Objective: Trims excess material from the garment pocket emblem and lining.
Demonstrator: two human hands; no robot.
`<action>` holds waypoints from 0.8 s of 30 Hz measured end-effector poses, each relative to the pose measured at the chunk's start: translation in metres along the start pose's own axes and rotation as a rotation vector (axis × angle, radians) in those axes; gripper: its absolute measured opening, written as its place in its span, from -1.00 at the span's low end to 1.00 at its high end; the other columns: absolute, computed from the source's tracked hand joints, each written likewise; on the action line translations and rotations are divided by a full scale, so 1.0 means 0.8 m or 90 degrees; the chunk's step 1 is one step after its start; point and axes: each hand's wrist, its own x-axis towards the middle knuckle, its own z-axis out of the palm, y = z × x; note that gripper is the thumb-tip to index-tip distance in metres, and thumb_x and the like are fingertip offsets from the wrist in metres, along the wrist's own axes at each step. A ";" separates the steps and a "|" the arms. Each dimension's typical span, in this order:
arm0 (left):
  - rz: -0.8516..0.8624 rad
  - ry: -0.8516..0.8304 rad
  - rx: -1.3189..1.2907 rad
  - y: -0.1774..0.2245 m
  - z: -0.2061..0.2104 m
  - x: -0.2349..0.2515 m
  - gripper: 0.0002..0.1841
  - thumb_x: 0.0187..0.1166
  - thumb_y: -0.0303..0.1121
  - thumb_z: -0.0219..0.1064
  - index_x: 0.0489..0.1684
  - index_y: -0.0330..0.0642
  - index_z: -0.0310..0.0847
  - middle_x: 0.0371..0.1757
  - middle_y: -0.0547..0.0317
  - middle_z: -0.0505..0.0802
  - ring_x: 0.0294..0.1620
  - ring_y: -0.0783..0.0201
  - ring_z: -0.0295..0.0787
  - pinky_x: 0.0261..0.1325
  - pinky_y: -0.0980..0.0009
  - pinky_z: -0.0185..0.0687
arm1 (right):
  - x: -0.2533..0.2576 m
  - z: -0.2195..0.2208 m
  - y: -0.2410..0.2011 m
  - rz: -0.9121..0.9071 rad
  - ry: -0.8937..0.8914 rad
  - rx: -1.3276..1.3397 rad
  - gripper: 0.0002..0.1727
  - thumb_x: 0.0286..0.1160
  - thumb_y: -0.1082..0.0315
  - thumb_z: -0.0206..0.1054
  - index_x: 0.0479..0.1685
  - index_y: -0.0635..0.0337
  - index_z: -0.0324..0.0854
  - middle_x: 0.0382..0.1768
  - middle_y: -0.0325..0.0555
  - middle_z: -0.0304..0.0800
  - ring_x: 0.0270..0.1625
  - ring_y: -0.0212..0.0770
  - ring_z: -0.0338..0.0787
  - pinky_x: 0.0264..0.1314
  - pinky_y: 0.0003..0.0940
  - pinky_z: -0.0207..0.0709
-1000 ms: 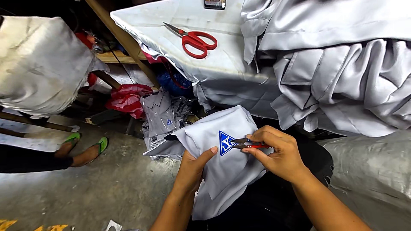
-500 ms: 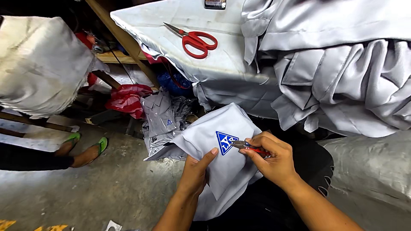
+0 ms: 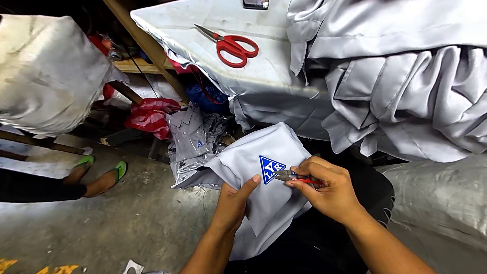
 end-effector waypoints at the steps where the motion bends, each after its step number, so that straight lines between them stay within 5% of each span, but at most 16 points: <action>1: 0.002 -0.003 0.001 0.000 0.000 0.000 -0.78 0.52 -0.71 0.24 0.01 -0.27 0.52 -0.25 0.20 0.93 -0.22 0.38 0.92 -0.01 0.41 0.87 | 0.001 -0.001 0.000 -0.008 -0.005 -0.011 -0.70 0.50 0.14 0.47 -0.25 0.25 0.85 -0.34 -0.13 0.83 -0.31 -0.53 0.66 -0.28 -0.69 0.47; 9: -0.001 0.000 0.020 0.001 -0.003 0.001 -0.79 0.51 -0.70 0.25 -0.01 -0.26 0.53 -0.26 0.23 0.93 -0.22 0.40 0.92 -0.02 0.42 0.87 | 0.004 -0.003 0.002 -0.054 -0.023 -0.045 -0.69 0.58 0.16 0.42 -0.32 0.25 0.83 -0.38 -0.08 0.82 -0.33 -0.38 0.71 -0.28 -0.55 0.51; 24: 0.009 -0.001 0.040 0.008 -0.004 0.002 -0.78 0.52 -0.71 0.25 -0.01 -0.24 0.53 -0.27 0.23 0.93 -0.23 0.40 0.92 -0.03 0.44 0.87 | 0.011 -0.008 0.000 -0.063 -0.013 -0.064 -0.70 0.51 0.13 0.48 -0.20 0.23 0.83 -0.32 -0.12 0.82 -0.33 -0.44 0.67 -0.27 -0.58 0.51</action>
